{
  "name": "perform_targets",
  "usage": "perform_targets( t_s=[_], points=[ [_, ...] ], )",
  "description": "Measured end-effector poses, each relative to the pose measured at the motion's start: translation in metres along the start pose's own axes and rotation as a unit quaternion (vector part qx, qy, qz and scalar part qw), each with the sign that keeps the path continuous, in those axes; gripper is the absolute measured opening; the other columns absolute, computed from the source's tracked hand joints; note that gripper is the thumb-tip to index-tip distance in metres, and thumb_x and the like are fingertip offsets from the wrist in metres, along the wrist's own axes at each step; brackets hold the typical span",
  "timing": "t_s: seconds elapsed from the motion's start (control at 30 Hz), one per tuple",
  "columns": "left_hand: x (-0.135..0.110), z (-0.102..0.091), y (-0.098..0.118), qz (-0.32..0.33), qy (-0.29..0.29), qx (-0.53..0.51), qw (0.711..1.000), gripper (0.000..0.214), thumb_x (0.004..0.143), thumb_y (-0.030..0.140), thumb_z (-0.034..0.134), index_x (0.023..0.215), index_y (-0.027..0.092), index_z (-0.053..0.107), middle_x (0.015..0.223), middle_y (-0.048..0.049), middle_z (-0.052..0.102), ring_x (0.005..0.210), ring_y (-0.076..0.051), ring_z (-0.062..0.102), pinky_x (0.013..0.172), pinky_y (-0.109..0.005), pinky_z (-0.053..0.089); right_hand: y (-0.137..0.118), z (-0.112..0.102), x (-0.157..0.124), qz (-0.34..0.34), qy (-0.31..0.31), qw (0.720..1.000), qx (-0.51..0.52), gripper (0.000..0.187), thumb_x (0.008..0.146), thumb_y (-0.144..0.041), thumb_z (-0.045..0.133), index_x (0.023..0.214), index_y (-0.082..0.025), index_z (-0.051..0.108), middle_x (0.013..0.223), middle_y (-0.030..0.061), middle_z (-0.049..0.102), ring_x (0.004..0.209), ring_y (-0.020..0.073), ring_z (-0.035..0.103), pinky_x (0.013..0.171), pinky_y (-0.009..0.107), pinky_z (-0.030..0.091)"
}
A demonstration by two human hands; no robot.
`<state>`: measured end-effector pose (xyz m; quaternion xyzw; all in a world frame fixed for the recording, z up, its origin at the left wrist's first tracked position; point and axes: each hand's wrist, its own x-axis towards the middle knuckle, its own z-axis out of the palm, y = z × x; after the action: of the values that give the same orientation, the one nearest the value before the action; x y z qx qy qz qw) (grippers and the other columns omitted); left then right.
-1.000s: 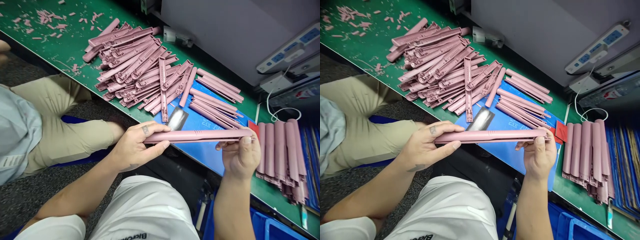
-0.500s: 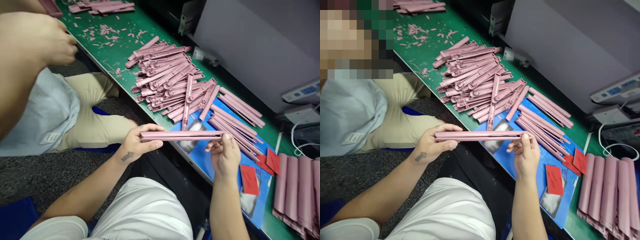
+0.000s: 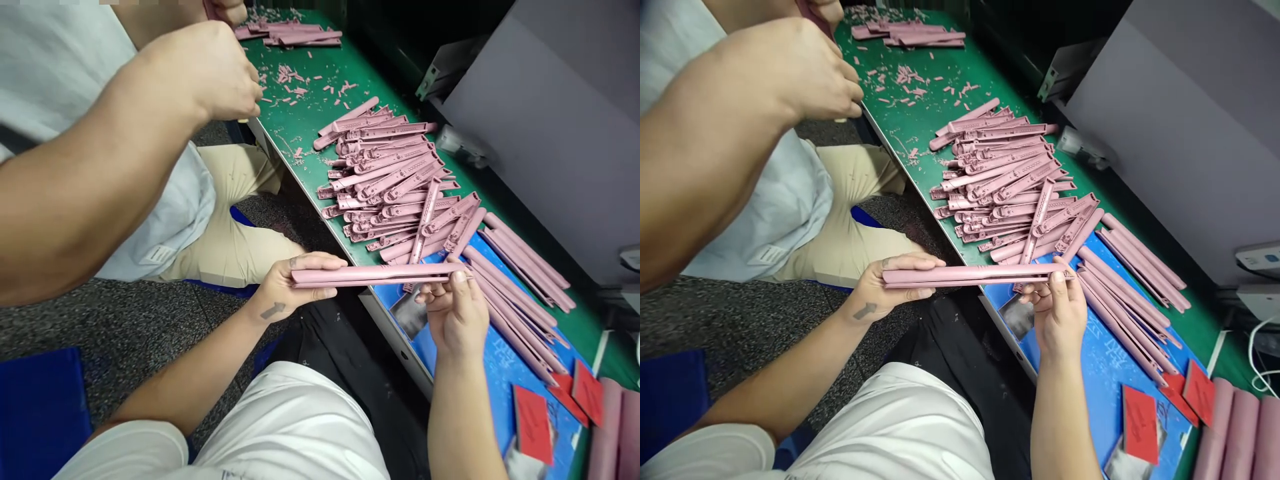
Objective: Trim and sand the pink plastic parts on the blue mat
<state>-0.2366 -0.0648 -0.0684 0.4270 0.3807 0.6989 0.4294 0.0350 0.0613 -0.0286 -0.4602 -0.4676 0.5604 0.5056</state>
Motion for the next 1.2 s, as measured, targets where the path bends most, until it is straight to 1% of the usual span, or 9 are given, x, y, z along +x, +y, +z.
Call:
perform_targets(
  t_s=[0.1,0.23,0.3,0.4,0.47,0.53,0.77,1.0,1.2],
  points=[
    [-0.004,-0.003,-0.002,0.05,0.015,0.025,0.998,0.052,0.077,0.003,0.095,0.12,0.033,0.089,0.123,-0.0064,0.086,0.116,-0.021,0.083,0.107,-0.032,0.068,0.004,0.009,0.001,-0.01,0.011,0.999,-0.028,0.055,0.09,-0.055,0.086,0.131,-0.024,0.066,0.086,-0.0016,0.072,0.062,0.0151,0.069,0.05,0.025,0.055],
    [-0.011,-0.006,-0.009,0.128,0.051,0.114,0.984,0.062,0.074,0.003,0.098,0.127,0.032,0.085,0.124,-0.0057,0.086,0.113,-0.021,0.084,0.105,-0.031,0.069,0.005,0.025,-0.029,-0.136,0.022,0.972,-0.193,0.046,0.102,-0.038,0.076,0.144,-0.025,0.062,0.084,-0.004,0.066,0.057,0.0101,0.059,0.051,0.022,0.05],
    [-0.012,-0.006,-0.014,0.145,0.072,0.138,0.977,0.062,0.074,0.004,0.098,0.128,0.031,0.085,0.122,-0.006,0.086,0.111,-0.022,0.084,0.104,-0.032,0.069,0.004,0.036,-0.052,-0.203,-0.065,0.931,-0.298,0.038,0.106,-0.029,0.069,0.144,-0.024,0.065,0.084,-0.0027,0.064,0.06,0.0108,0.058,0.055,0.024,0.051],
    [-0.015,-0.005,-0.021,0.149,0.103,0.144,0.973,0.06,0.074,0.006,0.099,0.127,0.03,0.085,0.121,-0.007,0.086,0.11,-0.024,0.085,0.102,-0.034,0.07,0.001,0.055,-0.078,-0.292,-0.208,0.843,-0.4,0.047,0.107,-0.018,0.064,0.154,-0.021,0.059,0.087,0.0003,0.069,0.063,0.0128,0.061,0.06,0.026,0.054],
    [-0.016,-0.003,-0.025,0.151,0.106,0.142,0.973,0.062,0.075,0.004,0.098,0.129,0.029,0.084,0.123,-0.0065,0.086,0.111,-0.023,0.084,0.102,-0.033,0.07,0.0,0.066,-0.084,-0.336,-0.243,0.802,-0.429,0.051,0.108,-0.015,0.061,0.158,-0.018,0.055,0.086,0.0018,0.07,0.064,0.0143,0.063,0.061,0.027,0.054],
    [-0.016,-0.002,-0.026,0.156,0.098,0.141,0.973,0.066,0.074,0.001,0.098,0.132,0.03,0.082,0.125,-0.0055,0.085,0.113,-0.021,0.084,0.103,-0.031,0.069,0.0,0.075,-0.083,-0.359,-0.247,0.781,-0.448,0.049,0.109,-0.014,0.058,0.158,-0.015,0.055,0.084,0.0026,0.069,0.064,0.0153,0.064,0.061,0.028,0.054],
    [-0.014,0.001,-0.026,0.137,0.112,0.114,0.978,0.062,0.074,0.001,0.098,0.128,0.029,0.084,0.122,-0.0029,0.086,0.111,-0.018,0.084,0.106,-0.026,0.066,0.001,0.084,-0.075,-0.385,-0.244,0.738,-0.497,0.04,0.111,-0.016,0.057,0.15,-0.012,0.061,0.081,0.0012,0.069,0.063,0.0134,0.062,0.06,0.027,0.049],
    [-0.009,0.008,-0.021,0.045,0.159,0.018,0.986,0.048,0.074,0.007,0.099,0.116,0.028,0.089,0.118,-0.0057,0.087,0.107,-0.023,0.086,0.1,-0.032,0.071,0.002,0.088,-0.068,-0.394,-0.247,0.729,-0.503,0.042,0.111,-0.016,0.056,0.153,-0.013,0.061,0.083,0.0022,0.071,0.066,0.0147,0.065,0.063,0.028,0.049],
    [-0.005,0.007,-0.021,0.05,0.173,0.005,0.984,0.045,0.075,0.008,0.099,0.113,0.03,0.089,0.122,-0.0059,0.087,0.114,-0.024,0.084,0.104,-0.034,0.07,0.0,0.093,-0.063,-0.417,-0.244,0.714,-0.506,0.04,0.111,-0.017,0.058,0.151,-0.012,0.062,0.083,0.0018,0.07,0.067,0.0153,0.064,0.063,0.03,0.047]
  ],
)
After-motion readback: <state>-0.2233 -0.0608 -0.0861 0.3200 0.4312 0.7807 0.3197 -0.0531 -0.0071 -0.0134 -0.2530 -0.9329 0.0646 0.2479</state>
